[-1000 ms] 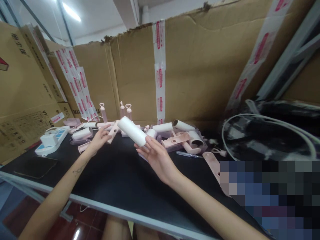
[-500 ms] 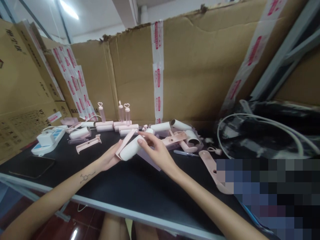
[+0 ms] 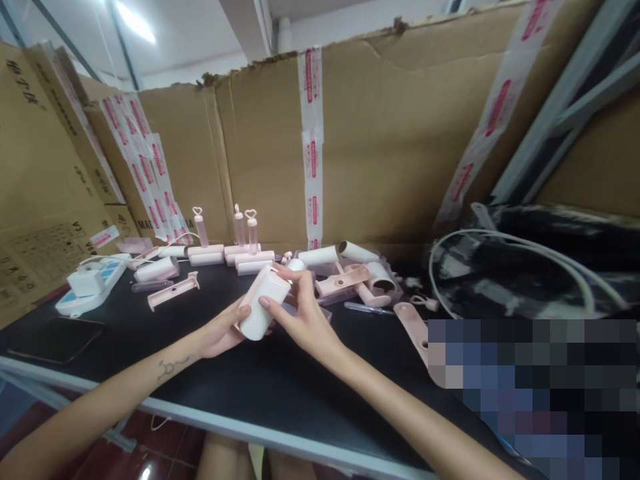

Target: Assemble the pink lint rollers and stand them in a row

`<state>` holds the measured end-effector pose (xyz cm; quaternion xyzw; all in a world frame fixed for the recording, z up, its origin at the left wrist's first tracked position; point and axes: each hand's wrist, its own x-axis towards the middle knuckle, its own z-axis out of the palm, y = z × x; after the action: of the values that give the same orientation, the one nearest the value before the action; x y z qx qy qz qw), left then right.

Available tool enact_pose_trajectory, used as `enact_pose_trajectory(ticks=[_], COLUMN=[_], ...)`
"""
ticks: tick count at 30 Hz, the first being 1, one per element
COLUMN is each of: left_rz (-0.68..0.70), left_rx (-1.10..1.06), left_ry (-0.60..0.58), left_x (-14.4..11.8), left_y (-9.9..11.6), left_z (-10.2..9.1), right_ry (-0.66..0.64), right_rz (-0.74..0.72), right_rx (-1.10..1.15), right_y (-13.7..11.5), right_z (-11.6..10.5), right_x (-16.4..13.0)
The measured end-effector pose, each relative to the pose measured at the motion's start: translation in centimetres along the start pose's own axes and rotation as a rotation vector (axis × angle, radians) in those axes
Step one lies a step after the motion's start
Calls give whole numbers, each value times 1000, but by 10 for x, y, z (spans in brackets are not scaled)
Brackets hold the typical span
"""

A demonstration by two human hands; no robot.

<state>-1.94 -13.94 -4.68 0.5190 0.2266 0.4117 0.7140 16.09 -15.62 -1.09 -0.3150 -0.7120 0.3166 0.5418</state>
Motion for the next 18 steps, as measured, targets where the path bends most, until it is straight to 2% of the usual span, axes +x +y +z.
enact_pose_trajectory(ticks=[2, 6, 9, 13, 15, 18], left_rz=[53, 326, 401, 379, 302, 112], left_rx=[182, 575, 688, 602, 521, 397], left_ry=[27, 56, 102, 152, 118, 12], left_x=[3, 8, 12, 15, 11, 1], left_y=[1, -2, -13, -19, -14, 1], left_z=[-3, 2, 12, 12, 7, -2], right_ry=[-7, 29, 40, -92, -177, -249], right_rz=[-44, -146, -197, -235, -269, -354], right_rx=[-39, -279, -400, -553, -665, -773], right_y=[-3, 4, 12, 4, -7, -20], right_z=[0, 4, 10, 7, -2, -19], right_x=[-1, -5, -11, -11, -6, 5])
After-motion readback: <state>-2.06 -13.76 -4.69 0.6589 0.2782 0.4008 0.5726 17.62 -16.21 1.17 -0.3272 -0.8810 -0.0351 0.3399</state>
